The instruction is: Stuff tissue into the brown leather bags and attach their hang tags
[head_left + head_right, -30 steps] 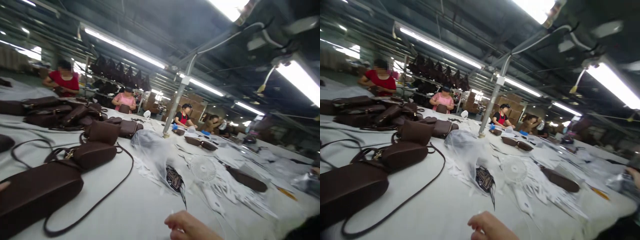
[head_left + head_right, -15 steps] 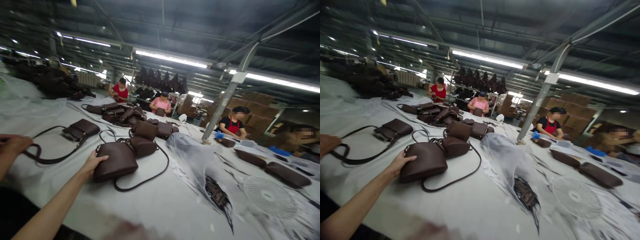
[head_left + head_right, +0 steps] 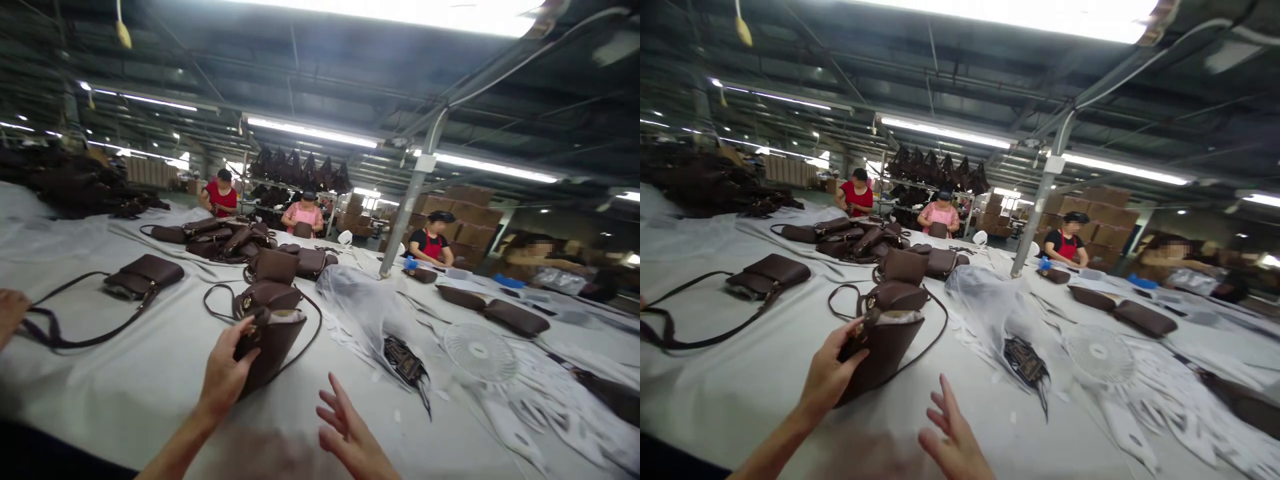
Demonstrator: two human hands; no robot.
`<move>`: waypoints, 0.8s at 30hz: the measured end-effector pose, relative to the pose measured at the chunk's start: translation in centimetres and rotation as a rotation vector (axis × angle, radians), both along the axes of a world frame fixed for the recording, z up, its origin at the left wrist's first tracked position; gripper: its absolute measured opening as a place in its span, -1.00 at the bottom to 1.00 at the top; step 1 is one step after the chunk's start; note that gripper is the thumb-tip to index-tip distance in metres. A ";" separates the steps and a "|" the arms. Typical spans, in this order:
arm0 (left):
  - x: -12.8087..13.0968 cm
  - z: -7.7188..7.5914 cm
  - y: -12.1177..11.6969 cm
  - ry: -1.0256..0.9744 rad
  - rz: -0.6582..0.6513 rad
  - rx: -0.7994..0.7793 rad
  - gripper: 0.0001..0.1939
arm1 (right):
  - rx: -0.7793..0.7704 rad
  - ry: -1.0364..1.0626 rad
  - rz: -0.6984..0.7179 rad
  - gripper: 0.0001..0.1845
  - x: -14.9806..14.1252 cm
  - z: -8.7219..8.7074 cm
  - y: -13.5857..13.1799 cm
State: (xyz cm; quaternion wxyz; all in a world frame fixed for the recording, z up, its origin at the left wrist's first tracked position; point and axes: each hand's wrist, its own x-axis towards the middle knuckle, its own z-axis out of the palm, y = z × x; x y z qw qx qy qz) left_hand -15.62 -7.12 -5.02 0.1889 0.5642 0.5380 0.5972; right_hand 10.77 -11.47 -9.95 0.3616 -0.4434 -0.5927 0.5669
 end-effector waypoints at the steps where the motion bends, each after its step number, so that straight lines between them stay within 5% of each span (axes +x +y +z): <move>1: 1.9 -0.8 -1.1 0.032 -0.018 0.019 -0.47 | 0.049 0.060 -0.035 0.22 -1.4 0.9 0.1; 4: 7.4 -4.0 -4.3 0.106 -0.289 0.084 -0.38 | 0.209 0.049 -0.280 0.16 -4.1 2.7 0.6; 7: 10.1 -7.2 -6.3 0.121 -0.526 0.058 -0.30 | 0.259 -0.079 -0.594 -0.20 -3.7 2.7 1.1; 10: 9.2 -8.4 -6.9 0.133 -0.642 0.008 -0.49 | 0.338 -0.144 -0.576 -0.50 -1.6 1.8 1.1; 13: 6.2 -7.8 -6.6 0.112 -0.555 -0.032 -0.76 | 0.429 -0.097 -0.481 -0.64 0.6 2.2 1.1; 19: 0.3 -5.0 -4.2 -0.009 -0.103 -0.078 -0.74 | 0.465 0.008 -0.302 -0.75 4.7 5.7 4.0; 21: -0.4 -5.6 -3.0 0.016 -0.077 -0.088 -0.69 | 0.447 -0.004 -0.288 -0.72 5.6 5.6 5.4; 24: 0.0 -8.8 -1.5 0.047 -0.132 -0.094 -0.60 | 0.376 0.032 -0.304 -0.50 6.8 3.5 6.7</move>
